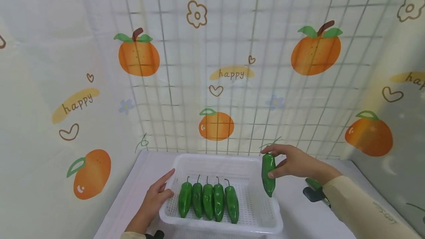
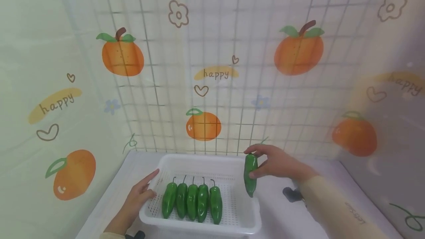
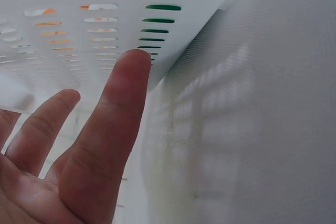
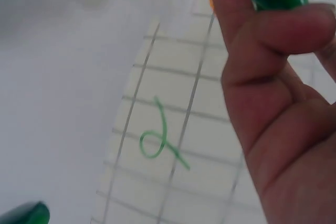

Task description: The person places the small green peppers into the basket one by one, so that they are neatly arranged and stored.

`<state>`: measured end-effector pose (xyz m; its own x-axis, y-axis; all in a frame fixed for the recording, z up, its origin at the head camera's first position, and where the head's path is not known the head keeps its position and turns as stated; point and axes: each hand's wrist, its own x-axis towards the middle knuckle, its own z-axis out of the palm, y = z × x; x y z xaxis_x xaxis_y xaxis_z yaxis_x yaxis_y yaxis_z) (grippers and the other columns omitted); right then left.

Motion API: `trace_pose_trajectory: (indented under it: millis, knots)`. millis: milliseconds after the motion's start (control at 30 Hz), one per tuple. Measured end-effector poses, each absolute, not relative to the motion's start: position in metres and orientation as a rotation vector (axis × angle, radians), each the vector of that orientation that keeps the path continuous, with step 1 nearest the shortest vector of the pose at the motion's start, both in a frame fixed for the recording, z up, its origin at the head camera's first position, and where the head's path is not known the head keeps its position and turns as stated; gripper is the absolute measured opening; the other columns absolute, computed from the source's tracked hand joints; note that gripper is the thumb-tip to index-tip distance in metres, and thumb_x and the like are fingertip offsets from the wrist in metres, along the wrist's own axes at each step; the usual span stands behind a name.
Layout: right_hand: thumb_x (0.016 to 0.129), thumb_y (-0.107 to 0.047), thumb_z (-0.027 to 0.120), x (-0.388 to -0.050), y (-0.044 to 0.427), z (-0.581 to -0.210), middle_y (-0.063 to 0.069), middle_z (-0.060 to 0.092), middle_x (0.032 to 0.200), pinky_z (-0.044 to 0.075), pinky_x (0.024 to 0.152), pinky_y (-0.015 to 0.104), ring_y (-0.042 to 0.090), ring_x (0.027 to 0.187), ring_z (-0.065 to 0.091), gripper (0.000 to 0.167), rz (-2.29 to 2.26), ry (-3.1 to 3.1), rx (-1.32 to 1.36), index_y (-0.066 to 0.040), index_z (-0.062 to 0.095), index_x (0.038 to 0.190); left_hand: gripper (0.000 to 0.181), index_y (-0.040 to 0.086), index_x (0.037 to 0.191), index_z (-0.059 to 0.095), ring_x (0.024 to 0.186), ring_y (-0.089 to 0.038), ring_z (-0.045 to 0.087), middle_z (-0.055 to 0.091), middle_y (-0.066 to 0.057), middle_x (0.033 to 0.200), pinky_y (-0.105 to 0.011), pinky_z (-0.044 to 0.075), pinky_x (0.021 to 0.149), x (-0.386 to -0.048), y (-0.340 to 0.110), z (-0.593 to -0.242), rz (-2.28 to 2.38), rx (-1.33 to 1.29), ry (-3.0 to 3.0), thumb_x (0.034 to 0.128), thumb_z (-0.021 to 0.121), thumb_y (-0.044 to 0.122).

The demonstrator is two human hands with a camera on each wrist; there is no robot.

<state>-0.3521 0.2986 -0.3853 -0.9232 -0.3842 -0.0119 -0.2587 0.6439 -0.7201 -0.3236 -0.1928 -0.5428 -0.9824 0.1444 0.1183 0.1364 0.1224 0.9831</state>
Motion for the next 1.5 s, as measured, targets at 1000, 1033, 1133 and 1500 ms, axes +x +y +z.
trace_pose_trajectory:
  millis: [1000,1033,1133,1500]
  knots:
    - [0.075,-0.024,0.097,-0.395,0.182,-0.425,0.018,0.058,0.132,0.060,0.085,0.052,0.029,0.089,0.076,0.069,-1.338,2.463,-0.694,-0.024,0.059,0.133,0.077,0.028,0.162,0.046,0.120,-0.035,0.068,0.061,-0.018,0.147,-0.038,0.062,0.084,-0.326,-0.191,-0.541,2.065,0.277,2.343,0.0892,0.063,0.007]
    - [0.075,-0.024,0.097,-0.396,0.178,-0.427,0.017,0.059,0.132,0.060,0.084,0.051,0.029,0.089,0.076,0.070,-1.336,2.458,-0.700,-0.022,0.059,0.134,0.077,0.028,0.162,0.046,0.120,-0.035,0.068,0.061,-0.018,0.147,-0.038,0.062,0.084,-0.326,-0.192,-0.541,2.066,0.279,2.340,0.0892,0.063,0.007]
    - [0.076,-0.024,0.097,-0.399,0.168,-0.433,0.017,0.059,0.134,0.060,0.084,0.050,0.029,0.088,0.076,0.069,-1.338,2.443,-0.700,-0.020,0.060,0.133,0.077,0.028,0.161,0.046,0.120,-0.035,0.068,0.061,-0.018,0.147,-0.038,0.062,0.084,-0.327,-0.192,-0.542,2.069,0.285,2.334,0.0890,0.064,0.007]
    - [0.077,-0.020,0.096,-0.407,0.138,-0.450,0.021,0.057,0.140,0.061,0.080,0.045,0.029,0.085,0.075,0.068,-1.371,2.379,-0.733,-0.014,0.061,0.135,0.078,0.030,0.161,0.047,0.119,-0.036,0.069,0.061,-0.018,0.147,-0.040,0.063,0.083,-0.331,-0.195,-0.546,2.058,0.288,2.345,0.0891,0.063,0.006]
